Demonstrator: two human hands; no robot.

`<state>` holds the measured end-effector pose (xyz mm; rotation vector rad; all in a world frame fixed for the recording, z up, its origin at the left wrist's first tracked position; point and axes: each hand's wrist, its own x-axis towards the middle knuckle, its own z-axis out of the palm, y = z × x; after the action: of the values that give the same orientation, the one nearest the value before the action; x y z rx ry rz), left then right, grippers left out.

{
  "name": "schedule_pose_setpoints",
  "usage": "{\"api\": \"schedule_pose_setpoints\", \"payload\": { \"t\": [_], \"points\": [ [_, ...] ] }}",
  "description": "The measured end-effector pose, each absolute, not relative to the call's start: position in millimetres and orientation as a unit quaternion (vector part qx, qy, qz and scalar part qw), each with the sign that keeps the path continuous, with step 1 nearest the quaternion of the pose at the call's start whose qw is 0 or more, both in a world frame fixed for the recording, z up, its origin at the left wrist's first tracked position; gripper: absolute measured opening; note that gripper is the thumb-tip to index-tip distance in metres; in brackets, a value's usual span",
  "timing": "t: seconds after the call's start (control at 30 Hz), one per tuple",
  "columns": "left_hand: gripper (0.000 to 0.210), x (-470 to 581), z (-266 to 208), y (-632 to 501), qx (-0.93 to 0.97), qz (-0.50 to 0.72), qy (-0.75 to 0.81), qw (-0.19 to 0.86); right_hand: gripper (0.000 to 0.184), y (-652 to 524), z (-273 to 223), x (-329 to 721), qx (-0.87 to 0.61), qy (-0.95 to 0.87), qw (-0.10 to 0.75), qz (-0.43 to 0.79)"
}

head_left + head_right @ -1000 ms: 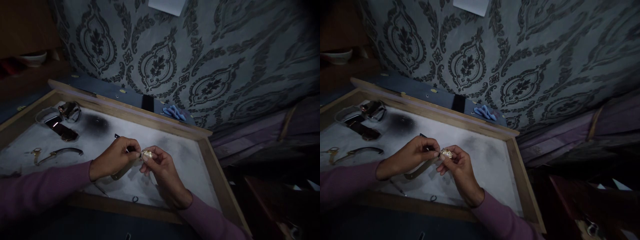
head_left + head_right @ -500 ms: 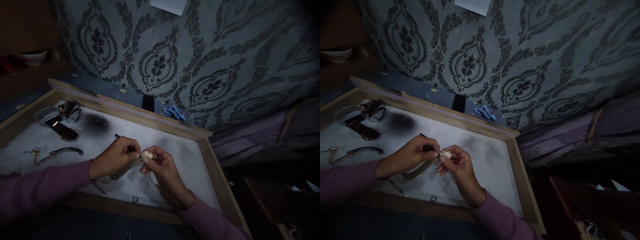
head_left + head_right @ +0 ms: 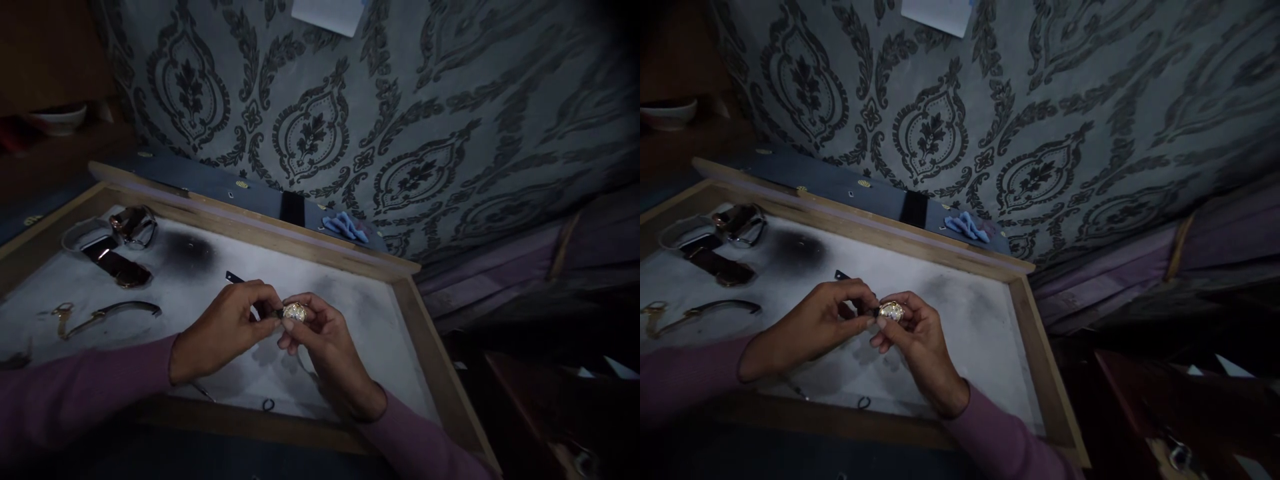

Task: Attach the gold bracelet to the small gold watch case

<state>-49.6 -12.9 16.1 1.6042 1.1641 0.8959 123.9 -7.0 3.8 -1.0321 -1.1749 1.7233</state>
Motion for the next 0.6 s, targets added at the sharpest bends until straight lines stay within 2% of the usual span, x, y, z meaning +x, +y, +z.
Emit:
{"api": "schedule_pose_setpoints", "payload": {
  "t": [0.6],
  "points": [
    [0.012,-50.8,16.1,-13.0,0.678,0.352,0.483,0.428,0.017,-5.4,1.0,123.2,-0.395,-0.446,0.400,0.696]
  ]
}}
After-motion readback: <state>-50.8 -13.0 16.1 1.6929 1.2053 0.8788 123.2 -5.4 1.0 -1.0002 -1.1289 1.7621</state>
